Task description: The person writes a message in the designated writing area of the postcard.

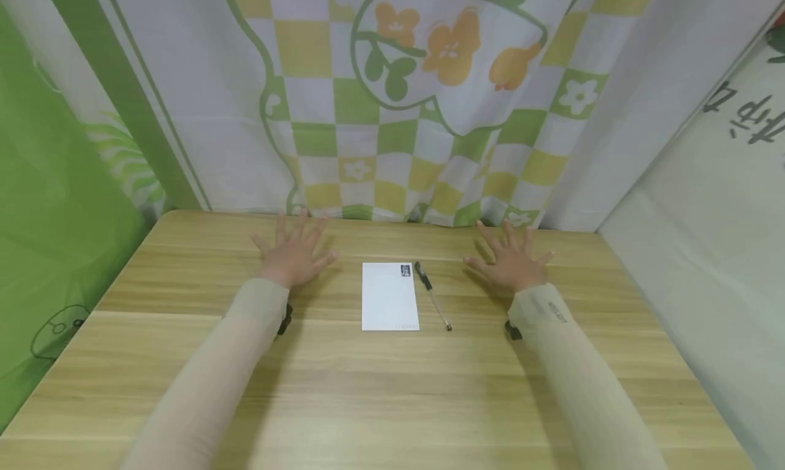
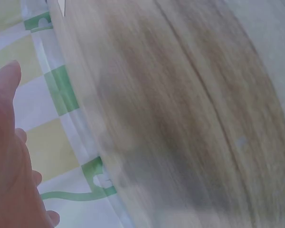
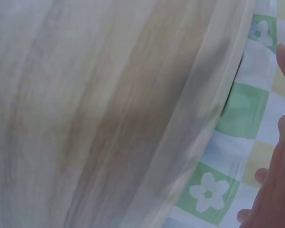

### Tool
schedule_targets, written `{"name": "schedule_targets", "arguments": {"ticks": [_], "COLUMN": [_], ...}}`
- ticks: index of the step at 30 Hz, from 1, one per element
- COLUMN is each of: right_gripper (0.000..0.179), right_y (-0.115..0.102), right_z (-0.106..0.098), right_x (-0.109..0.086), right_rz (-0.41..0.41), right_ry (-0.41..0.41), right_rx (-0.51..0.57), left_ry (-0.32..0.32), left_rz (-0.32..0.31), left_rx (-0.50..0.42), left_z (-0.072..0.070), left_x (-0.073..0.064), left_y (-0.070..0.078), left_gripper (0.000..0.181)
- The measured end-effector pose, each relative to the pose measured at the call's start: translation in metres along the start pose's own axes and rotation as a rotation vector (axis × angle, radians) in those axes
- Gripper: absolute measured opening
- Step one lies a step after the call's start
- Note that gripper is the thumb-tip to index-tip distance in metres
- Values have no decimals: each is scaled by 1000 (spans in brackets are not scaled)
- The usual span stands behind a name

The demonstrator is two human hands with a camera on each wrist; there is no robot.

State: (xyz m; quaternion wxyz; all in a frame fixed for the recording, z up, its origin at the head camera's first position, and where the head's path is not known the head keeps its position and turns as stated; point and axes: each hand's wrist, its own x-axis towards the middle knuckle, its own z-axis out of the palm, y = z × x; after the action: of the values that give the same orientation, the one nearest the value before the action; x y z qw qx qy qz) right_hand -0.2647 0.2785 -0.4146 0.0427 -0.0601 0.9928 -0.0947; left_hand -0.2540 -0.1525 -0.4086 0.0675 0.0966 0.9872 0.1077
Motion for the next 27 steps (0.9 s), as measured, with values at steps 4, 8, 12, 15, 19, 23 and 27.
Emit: {"name": "schedule_targets", "arguments": {"ticks": [4,8,12,15,19,23,27], "right_gripper": [87,87,87,86,85,84,80], "right_y": [-2,-6,-13,-18,-23,-29,-36], "right_z": [1,1,0,-2,-3,-3,-2], "right_x": [0,-3,-5,-8,-13,-17,-21], "right_rz": [-15,-29,-32,-31,-34,-54,-89], "right_ry": [0,-9,-16,-18,-11,17,72], "right_rx": [-5,-3,14,28,37,64,97], "left_ry": [11,45,80,90,107,138,174], "left_rz": [0,16,29,22,28,45,56], "left_rx": [-12,-20,-13,-6,-18,-49,-72], "left_z": [0,2,4,5,3,1,1], "left_x": [1,2,4,4,2,-2,-5], "left_y": [0,-2,-5,-5,-2,4,10], "left_gripper": [81,81,81,81,81,79,78]}}
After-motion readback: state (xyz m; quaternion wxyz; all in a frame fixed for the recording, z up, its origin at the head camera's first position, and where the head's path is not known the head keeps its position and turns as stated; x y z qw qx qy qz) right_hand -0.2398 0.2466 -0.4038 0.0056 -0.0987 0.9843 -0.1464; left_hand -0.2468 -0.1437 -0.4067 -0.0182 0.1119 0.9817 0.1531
